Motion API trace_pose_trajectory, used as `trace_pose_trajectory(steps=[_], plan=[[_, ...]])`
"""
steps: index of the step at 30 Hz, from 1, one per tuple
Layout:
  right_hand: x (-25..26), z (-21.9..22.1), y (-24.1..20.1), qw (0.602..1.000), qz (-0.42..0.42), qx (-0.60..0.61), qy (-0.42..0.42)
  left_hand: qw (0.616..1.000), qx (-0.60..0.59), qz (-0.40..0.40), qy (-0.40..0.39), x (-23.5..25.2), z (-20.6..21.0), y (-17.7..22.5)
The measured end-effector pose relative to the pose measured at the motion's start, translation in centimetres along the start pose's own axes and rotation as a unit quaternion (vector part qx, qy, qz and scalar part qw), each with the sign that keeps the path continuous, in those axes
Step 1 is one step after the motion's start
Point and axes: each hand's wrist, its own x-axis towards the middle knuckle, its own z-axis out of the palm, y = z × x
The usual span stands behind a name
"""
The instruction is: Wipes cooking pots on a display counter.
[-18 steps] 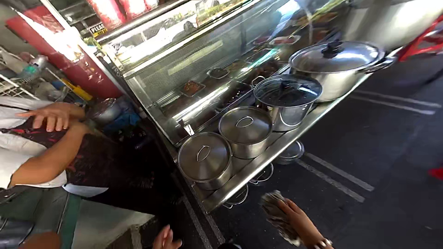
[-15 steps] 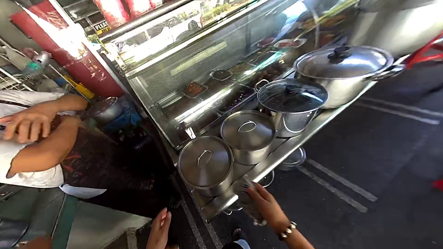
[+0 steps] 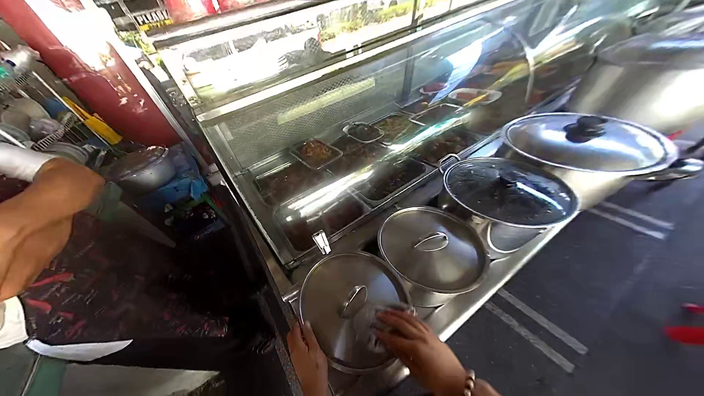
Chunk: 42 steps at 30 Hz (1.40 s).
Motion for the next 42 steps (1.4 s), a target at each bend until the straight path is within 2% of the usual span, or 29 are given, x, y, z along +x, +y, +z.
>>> trace_pose_trajectory(steps=[2, 4, 5, 9, 12, 15, 16, 18, 20, 22, 25, 27, 29, 32, 33, 34, 35, 36, 40, 42], plan=[[2.6, -1.8, 2.5, 0.997, 0.061, 0.010, -0.037, 1.000, 0.015, -0.009, -0.014, -0.3, -0.4, 0.2], [7.4, -3.8, 4.5, 0.984, 0.127, 0.045, -0.119, 1.000, 0.011, 0.002, -0.014, 0.0, -0.5, 0.3], [9.7, -4.2, 5.1, 0.978, 0.132, 0.053, -0.151, 1.000, 0.006, 0.003, -0.007, 0.1, -0.5, 0.2], [17.9, -2.6, 3.8, 0.945, 0.049, 0.094, -0.310, 0.999, -0.023, -0.021, 0.034, -0.3, 0.3, -0.1], [22.6, -0.3, -0.3, 0.856, -0.068, 0.143, -0.492, 0.998, -0.043, -0.025, 0.047, -0.3, 0.7, -0.1], [23.5, 1.5, -2.2, 0.785, -0.116, 0.187, -0.579, 0.996, -0.059, -0.011, 0.062, -0.4, 1.0, -0.2], [23.3, 1.1, -1.6, 0.779, -0.109, 0.203, -0.583, 0.996, -0.066, -0.019, 0.061, -0.4, 1.1, -0.2], [21.8, -0.5, 1.4, 0.795, -0.066, 0.248, -0.550, 0.995, -0.077, -0.042, 0.054, -0.5, 0.9, -0.2], [19.5, -2.1, 5.6, 0.844, -0.009, 0.289, -0.452, 0.993, -0.093, -0.047, 0.061, -0.2, 1.1, 0.0], [15.4, -4.2, 7.9, 0.893, 0.044, 0.244, -0.375, 0.992, -0.100, -0.048, 0.067, -0.5, 1.4, -0.2], [8.6, -5.7, 6.6, 0.955, 0.018, 0.122, -0.270, 0.988, -0.126, -0.056, 0.070, -0.3, 1.6, -0.2], [4.4, -5.0, 4.0, 0.972, -0.064, 0.092, -0.205, 0.984, -0.148, -0.061, 0.074, -0.4, 1.6, -0.3], [2.4, -3.5, 1.1, 0.958, -0.138, 0.113, -0.224, 0.980, -0.172, -0.065, 0.080, -0.6, 1.7, -0.3], [4.2, 0.7, -2.6, 0.953, -0.203, 0.067, -0.214, 0.964, -0.244, -0.088, 0.050, -0.6, 1.8, -0.6], [5.9, 1.3, -4.0, 0.949, -0.195, 0.039, -0.244, 0.954, -0.282, -0.097, 0.038, -0.7, 2.0, -1.0], [8.1, 1.0, -5.7, 0.929, -0.167, 0.009, -0.329, 0.943, -0.316, -0.104, 0.031, -0.8, 2.1, -1.3], [10.5, 0.7, -7.4, 0.896, -0.133, -0.031, -0.423, 0.935, -0.336, -0.106, 0.028, -0.9, 2.2, -1.5], [12.7, 0.7, -8.8, 0.868, -0.103, -0.068, -0.480, 0.935, -0.338, -0.107, 0.023, -1.0, 2.1, -1.3], [19.2, 1.6, -10.7, 0.831, 0.000, -0.191, -0.522, 0.969, -0.230, -0.094, -0.005, -1.1, 1.8, -0.3], [21.5, 0.2, -9.4, 0.832, -0.009, -0.185, -0.523, 0.981, -0.176, -0.079, -0.001, -1.1, 1.6, -0.1]])
